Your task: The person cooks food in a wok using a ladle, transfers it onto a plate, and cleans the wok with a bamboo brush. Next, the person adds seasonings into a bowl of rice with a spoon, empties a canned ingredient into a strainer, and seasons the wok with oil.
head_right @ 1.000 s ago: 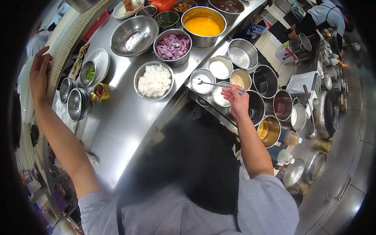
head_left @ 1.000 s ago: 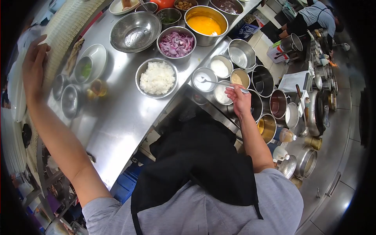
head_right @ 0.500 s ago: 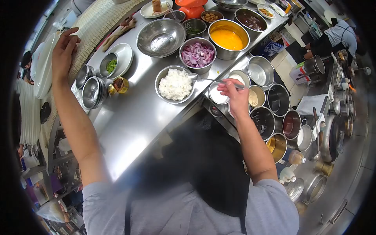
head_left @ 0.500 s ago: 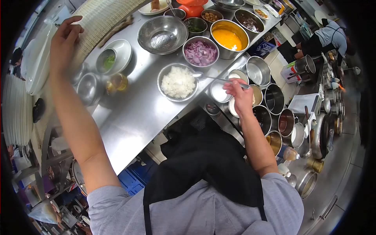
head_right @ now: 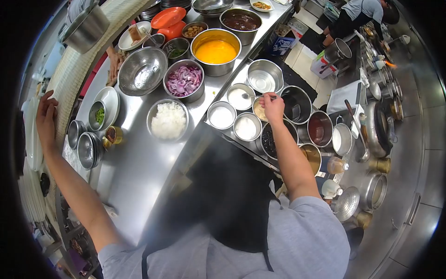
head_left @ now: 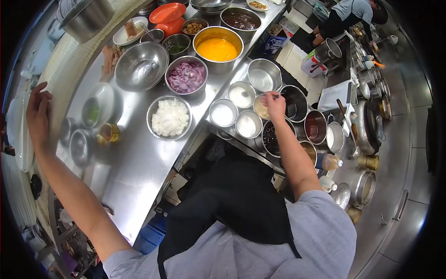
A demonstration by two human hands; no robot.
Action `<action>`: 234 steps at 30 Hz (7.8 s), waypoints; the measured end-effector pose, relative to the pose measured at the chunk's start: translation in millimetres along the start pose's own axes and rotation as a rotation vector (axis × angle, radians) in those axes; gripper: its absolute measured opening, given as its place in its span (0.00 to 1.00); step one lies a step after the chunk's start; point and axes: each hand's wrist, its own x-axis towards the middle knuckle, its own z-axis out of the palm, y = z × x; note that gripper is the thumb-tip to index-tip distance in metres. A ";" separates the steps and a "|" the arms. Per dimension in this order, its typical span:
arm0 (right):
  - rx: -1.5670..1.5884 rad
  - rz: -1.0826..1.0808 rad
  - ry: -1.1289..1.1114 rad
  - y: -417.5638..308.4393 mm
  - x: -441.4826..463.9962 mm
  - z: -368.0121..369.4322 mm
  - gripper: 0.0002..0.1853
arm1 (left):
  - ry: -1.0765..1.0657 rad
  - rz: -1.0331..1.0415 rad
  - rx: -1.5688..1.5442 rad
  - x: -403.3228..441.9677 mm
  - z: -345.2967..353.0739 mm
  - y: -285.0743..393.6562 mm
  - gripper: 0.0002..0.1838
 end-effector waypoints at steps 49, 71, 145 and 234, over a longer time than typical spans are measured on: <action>0.317 0.037 0.021 -59.2 -34.8 -88.9 0.10 | 0.065 -0.024 -0.091 -4.1 3.9 4.0 0.20; -0.092 0.171 -0.063 28.9 12.0 -89.3 0.10 | 0.035 -0.050 -0.085 4.7 -8.2 -16.8 0.21; -0.002 0.157 0.024 46.1 -6.0 -80.5 0.11 | 0.105 -0.043 -0.057 4.2 -7.7 -12.8 0.24; 0.393 0.663 -0.967 25.3 -332.0 195.6 0.24 | -0.836 0.270 0.684 -233.3 175.1 -113.2 0.36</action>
